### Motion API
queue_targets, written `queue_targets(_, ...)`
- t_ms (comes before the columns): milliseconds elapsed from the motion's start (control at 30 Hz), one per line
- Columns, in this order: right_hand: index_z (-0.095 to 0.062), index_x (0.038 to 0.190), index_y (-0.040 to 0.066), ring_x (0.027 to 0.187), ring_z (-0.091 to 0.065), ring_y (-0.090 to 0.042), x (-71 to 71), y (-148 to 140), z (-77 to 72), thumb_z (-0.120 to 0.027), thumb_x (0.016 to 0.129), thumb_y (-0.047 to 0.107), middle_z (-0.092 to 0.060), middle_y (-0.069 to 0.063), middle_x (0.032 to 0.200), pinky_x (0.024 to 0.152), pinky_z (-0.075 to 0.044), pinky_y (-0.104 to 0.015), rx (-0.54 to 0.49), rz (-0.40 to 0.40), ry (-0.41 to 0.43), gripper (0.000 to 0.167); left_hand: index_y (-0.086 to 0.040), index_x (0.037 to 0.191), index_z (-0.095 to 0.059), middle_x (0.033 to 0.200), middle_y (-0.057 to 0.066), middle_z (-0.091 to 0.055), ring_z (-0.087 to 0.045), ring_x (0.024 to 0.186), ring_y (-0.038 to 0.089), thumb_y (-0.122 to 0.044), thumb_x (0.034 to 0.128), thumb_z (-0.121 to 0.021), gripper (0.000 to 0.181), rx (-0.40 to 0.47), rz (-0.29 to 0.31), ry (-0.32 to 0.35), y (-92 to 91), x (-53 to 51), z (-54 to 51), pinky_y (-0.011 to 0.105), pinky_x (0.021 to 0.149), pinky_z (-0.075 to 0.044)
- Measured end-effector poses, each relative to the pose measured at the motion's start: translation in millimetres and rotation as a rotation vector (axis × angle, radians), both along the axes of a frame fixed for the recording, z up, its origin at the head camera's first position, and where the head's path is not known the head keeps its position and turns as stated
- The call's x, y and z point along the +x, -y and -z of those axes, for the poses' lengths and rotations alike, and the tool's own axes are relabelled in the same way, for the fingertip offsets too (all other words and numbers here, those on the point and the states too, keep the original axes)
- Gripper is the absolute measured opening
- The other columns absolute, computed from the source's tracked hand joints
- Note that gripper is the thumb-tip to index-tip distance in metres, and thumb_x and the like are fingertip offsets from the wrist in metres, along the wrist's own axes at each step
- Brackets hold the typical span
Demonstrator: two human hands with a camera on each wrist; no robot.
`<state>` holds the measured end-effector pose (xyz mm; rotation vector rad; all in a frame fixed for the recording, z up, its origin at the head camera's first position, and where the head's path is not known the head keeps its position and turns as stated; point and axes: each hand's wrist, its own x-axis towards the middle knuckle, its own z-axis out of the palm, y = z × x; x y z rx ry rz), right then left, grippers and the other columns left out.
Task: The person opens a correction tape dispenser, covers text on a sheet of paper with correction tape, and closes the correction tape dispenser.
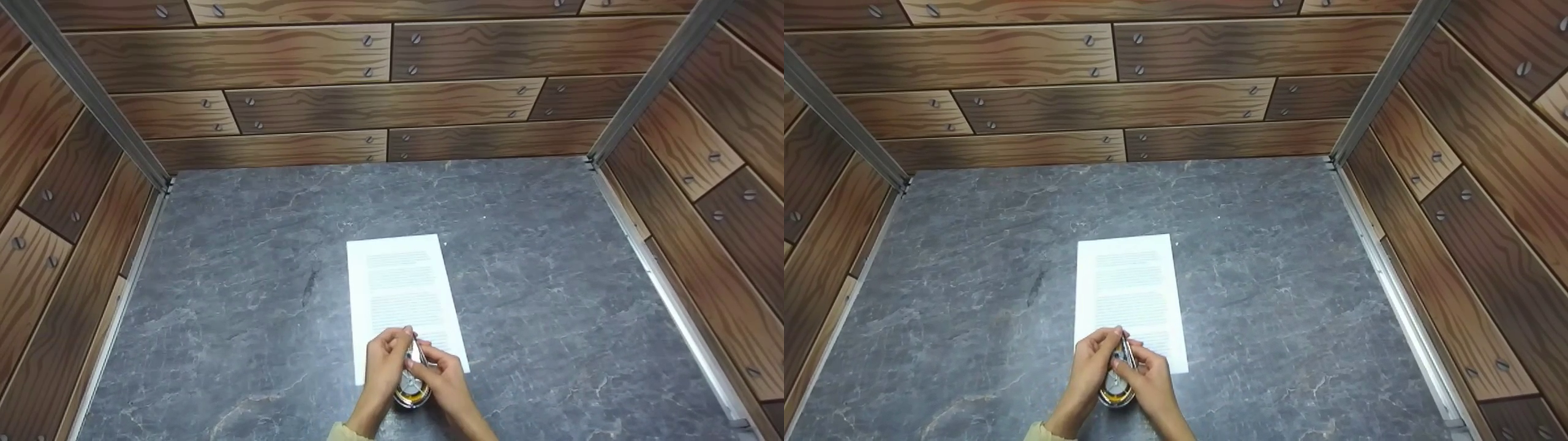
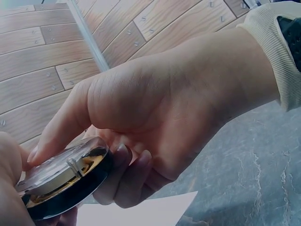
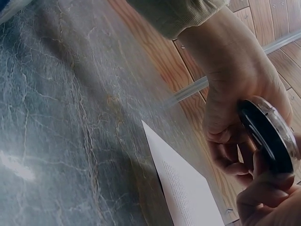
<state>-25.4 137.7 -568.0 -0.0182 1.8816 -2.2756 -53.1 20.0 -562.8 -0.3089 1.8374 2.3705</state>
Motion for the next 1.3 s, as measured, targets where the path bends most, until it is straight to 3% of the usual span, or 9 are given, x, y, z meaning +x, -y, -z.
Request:
queue_targets(200, -0.052, 0.126, -0.024, 0.083, -0.071, -0.015, 0.7, -0.1, 0.0, -0.063, 0.090, -0.004, -0.059, -0.036, 0.119, 0.074, -0.059, -0.029, 0.004, 0.001, -0.029, 0.042, 0.008, 0.095, -0.067, 0.072, 0.014, -0.071, -0.060, 0.056, 0.012, -0.015, 0.0978, -0.061, 0.023, -0.076, -0.001, -0.036, 0.8, 0.2, -1.3, 0.017, 0.050, -0.043)
queue_targets(500, -0.052, 0.126, -0.023, 0.092, -0.070, -0.013, 0.7, -0.2, -0.1, -0.063, 0.090, -0.005, -0.054, -0.038, 0.128, 0.079, -0.058, -0.029, -0.013, 0.020, -0.063, 0.042, 0.003, 0.094, -0.064, 0.072, 0.008, -0.069, -0.060, 0.063, 0.012, -0.015, 0.1006, -0.057, 0.020, -0.157, 0.049, -0.067, 0.6, -1.5, -3.2, 0.020, 0.058, -0.044)
queue_targets(767, -0.060, 0.114, -0.023, 0.129, -0.050, -0.007, 1.5, -0.1, 7.4, -0.066, 0.085, -0.011, -0.044, -0.042, 0.135, 0.107, -0.037, -0.023, 0.026, -0.104, -0.282, 0.032, 0.003, 0.095, -0.061, 0.060, -0.001, -0.055, -0.049, 0.051, 0.008, -0.018, 0.1025, -0.054, 0.023, -0.136, 0.013, -0.024, 2.7, -8.4, -4.0, 0.018, 0.048, -0.038)
queue_targets(933, -0.062, 0.110, -0.022, 0.127, -0.052, -0.007, -1.4, -1.6, 6.3, -0.065, 0.085, -0.010, -0.044, -0.043, 0.135, 0.104, -0.042, -0.025, -0.002, -0.088, -0.225, 0.028, 0.006, 0.094, -0.062, 0.062, 0.006, -0.061, -0.046, 0.049, 0.007, -0.016, 0.1019, -0.056, 0.024, -0.099, -0.017, -0.057, 0.0, -6.2, -5.4, 0.016, 0.047, -0.034)
queue_targets(1067, -0.061, 0.112, -0.023, 0.121, -0.057, -0.008, -0.6, -0.9, 4.4, -0.065, 0.086, -0.010, -0.045, -0.043, 0.134, 0.097, -0.049, -0.027, -0.007, -0.092, -0.180, 0.029, 0.004, 0.094, -0.060, 0.067, 0.013, -0.067, -0.054, 0.050, 0.010, -0.018, 0.1029, -0.054, 0.025, -0.051, -0.014, -0.046, 0.0, -4.9, -4.4, 0.017, 0.047, -0.038)
queue_targets(1167, -0.060, 0.113, -0.024, 0.106, -0.065, -0.011, 0.9, 0.1, 4.2, -0.064, 0.086, -0.010, -0.055, -0.041, 0.123, 0.086, -0.056, -0.027, -0.007, -0.096, -0.167, 0.031, 0.000, 0.094, -0.059, 0.069, 0.016, -0.069, -0.063, 0.055, 0.017, -0.020, 0.1036, -0.053, 0.023, -0.011, -0.006, -0.026, -0.2, -4.7, -3.9, 0.020, 0.051, -0.047)
queue_targets(1300, -0.061, 0.112, -0.022, 0.086, -0.069, -0.014, 1.3, -0.1, 4.7, -0.065, 0.087, -0.008, -0.068, -0.027, 0.102, 0.074, -0.059, -0.029, 0.004, -0.109, -0.149, 0.030, 0.000, 0.096, -0.058, 0.070, 0.018, -0.068, -0.065, 0.057, 0.020, -0.020, 0.1043, -0.052, 0.022, 0.021, -0.010, -0.022, 1.0, -4.8, -3.2, 0.024, 0.051, -0.051)
